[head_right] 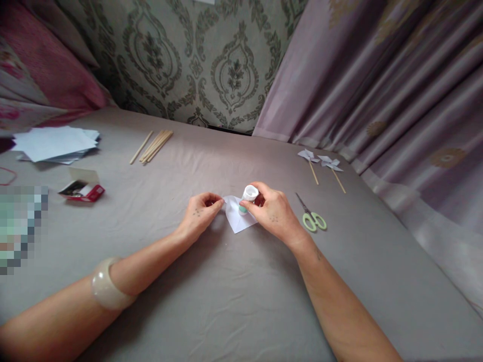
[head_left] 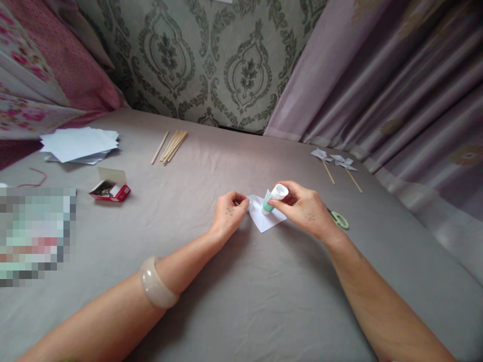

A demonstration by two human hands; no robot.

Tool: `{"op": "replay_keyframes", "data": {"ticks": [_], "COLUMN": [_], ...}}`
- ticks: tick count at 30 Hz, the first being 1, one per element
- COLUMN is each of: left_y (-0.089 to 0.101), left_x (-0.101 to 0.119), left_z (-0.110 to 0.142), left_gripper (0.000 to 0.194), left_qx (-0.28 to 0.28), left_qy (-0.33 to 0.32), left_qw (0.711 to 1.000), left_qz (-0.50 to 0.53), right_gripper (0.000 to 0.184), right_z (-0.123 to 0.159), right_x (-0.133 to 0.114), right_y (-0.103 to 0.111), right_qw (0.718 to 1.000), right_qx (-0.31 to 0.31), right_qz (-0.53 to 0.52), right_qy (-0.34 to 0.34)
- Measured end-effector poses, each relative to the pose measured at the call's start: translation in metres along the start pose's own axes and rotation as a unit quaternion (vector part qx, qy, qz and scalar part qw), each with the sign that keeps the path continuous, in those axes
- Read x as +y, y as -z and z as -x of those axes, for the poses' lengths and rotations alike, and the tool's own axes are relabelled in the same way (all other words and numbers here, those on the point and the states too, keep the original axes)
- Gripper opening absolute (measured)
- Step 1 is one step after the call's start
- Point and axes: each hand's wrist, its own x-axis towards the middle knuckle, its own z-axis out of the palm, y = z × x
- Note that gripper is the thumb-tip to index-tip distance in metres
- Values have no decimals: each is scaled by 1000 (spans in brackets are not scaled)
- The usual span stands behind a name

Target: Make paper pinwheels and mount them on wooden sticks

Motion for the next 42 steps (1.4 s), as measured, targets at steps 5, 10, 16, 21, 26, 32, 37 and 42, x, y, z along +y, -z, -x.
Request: {"op": "replay_keyframes", "data": {"ticks": [5,10,16,21,26,32,37,42], "left_y": [1,1,-3,-6,-6,-8,-9,-10], "left_x": [-1,2,1,-1,-3,-4,-6,-9], "left_z": [1,3,2,0,0,1,-1,-2], "left_gripper": [16,21,27,20,18,24,23,23], "left_qx": [-23,-47,-55,-44,-34,-31,-30,-27], "left_qy": [-16,-39,-80,-82,-94,-109,-125,-131], "left_qw": [999,994,981,981,980,977,966,966], "left_qz": [-25,-94,-165,-173,-170,-178,-223,-222], "right_gripper": [30,28,25,22,24,26,25,25], "right_z": [-5,-7,-10,-10,-10,-10,4,17], "right_x": [1,0,-2,-1,4,6,17,44], "right_y": [-1,-2,0,5,7,15,15,7], "right_qw": [999,998,999,999,996,984,975,906], "right_qx": [19,38,14,-36,-81,-140,-67,99], "right_qz": [33,50,33,9,-21,-98,-205,-352], "right_qy": [4,-6,-10,14,28,44,-59,-214]}}
